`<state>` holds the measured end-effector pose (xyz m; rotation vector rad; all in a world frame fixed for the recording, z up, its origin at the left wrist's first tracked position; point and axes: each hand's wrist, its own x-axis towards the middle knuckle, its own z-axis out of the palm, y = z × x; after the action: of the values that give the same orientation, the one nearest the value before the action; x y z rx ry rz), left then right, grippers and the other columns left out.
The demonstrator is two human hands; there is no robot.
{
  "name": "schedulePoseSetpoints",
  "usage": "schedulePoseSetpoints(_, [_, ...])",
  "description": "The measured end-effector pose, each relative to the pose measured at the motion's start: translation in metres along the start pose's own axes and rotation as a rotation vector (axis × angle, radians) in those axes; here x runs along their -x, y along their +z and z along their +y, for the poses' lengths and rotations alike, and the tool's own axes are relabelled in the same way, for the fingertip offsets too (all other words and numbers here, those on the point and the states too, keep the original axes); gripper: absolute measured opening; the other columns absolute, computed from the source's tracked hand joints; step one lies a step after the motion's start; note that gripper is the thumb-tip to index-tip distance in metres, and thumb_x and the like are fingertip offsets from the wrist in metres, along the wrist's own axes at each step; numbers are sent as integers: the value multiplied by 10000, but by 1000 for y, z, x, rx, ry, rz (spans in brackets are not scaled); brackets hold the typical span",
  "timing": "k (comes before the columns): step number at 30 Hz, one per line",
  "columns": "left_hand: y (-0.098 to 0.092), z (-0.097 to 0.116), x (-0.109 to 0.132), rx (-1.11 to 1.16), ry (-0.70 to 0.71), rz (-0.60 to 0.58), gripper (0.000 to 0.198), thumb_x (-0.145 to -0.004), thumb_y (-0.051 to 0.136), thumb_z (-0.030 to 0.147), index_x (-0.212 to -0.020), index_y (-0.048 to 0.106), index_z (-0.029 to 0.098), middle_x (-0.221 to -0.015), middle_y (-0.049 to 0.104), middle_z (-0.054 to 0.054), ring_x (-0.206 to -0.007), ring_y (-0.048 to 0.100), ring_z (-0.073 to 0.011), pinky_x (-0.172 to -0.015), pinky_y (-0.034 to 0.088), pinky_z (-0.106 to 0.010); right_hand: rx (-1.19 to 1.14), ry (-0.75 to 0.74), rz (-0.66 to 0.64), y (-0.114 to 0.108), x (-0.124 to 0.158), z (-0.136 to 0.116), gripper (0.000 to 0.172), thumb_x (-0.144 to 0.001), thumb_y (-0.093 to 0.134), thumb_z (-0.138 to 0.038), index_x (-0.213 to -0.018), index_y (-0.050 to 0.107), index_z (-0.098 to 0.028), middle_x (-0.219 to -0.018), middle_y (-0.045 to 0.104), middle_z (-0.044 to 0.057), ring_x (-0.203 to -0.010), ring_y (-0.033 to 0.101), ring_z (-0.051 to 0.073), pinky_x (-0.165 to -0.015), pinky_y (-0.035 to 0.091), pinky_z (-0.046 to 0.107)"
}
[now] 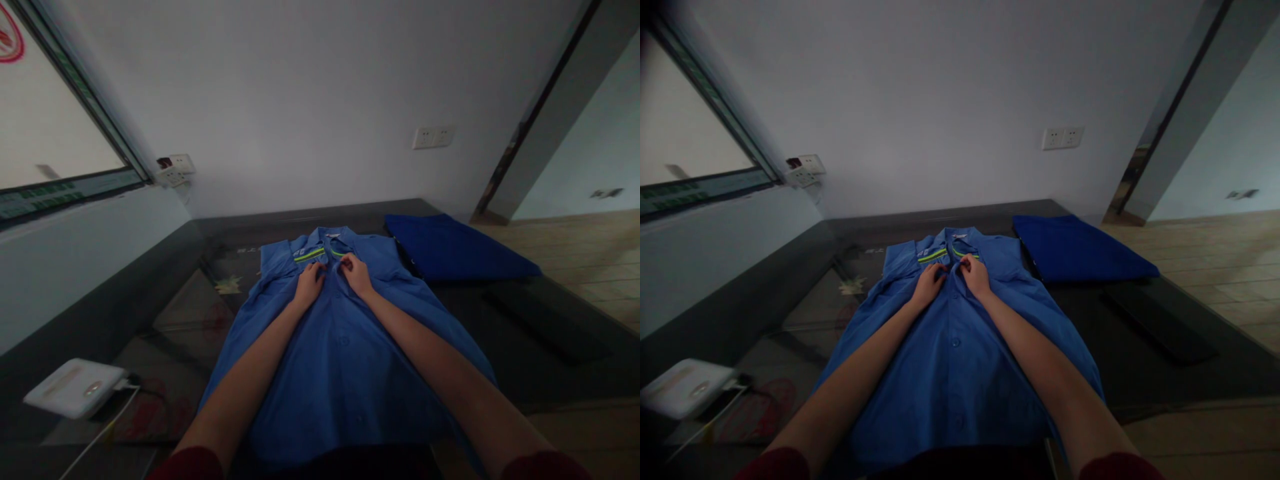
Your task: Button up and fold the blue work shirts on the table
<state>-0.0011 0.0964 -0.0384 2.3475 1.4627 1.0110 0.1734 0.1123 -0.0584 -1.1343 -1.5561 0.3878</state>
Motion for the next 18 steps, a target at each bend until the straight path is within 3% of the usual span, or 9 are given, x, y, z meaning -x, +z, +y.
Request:
schedulePoseSetpoints(6, [-15, -18, -4, -96, 48, -38, 214, -820, 515, 122, -986, 621, 205, -1018, 587, -76, -967, 562, -228, -858, 429, -387, 25, -1, 17, -28, -8, 16, 127, -706, 485, -159, -785, 579, -192, -695, 617, 1, -639, 581, 166, -650, 451, 278])
schedulePoseSetpoints(10, [-24, -24, -3, -170, 60, -61, 222, -841, 511, 159, -1013, 628, 236, -1058, 584, -70, -1052, 536, -241, -916, 386, -437, 26, -4, 3, -34, -10, 22, 184, -680, 469, -128, -797, 599, -184, -698, 629, -1, -628, 585, 159, -641, 458, 274])
schedulePoseSetpoints(15, [-27, -9, 1, -174, 63, 32, 299, -807, 529, 129, -1072, 620, 233, -1160, 546, -97, -1126, 502, -263, -898, 399, -421, 24, -42, -58, -30, -10, 19, 275, -683, 461, -94, -865, 645, -186, -825, 681, 23, -715, 614, 169, -724, 480, 303])
schedulePoseSetpoints(18, [-27, 9, 4, -123, 96, 20, 283, -804, 513, 111, -1043, 618, 220, -1094, 587, -84, -1062, 545, -238, -885, 412, -387, 32, -54, -66, -29, -9, 18, 304, -708, 458, -89, -914, 661, -185, -927, 691, 51, -815, 621, 187, -797, 476, 337])
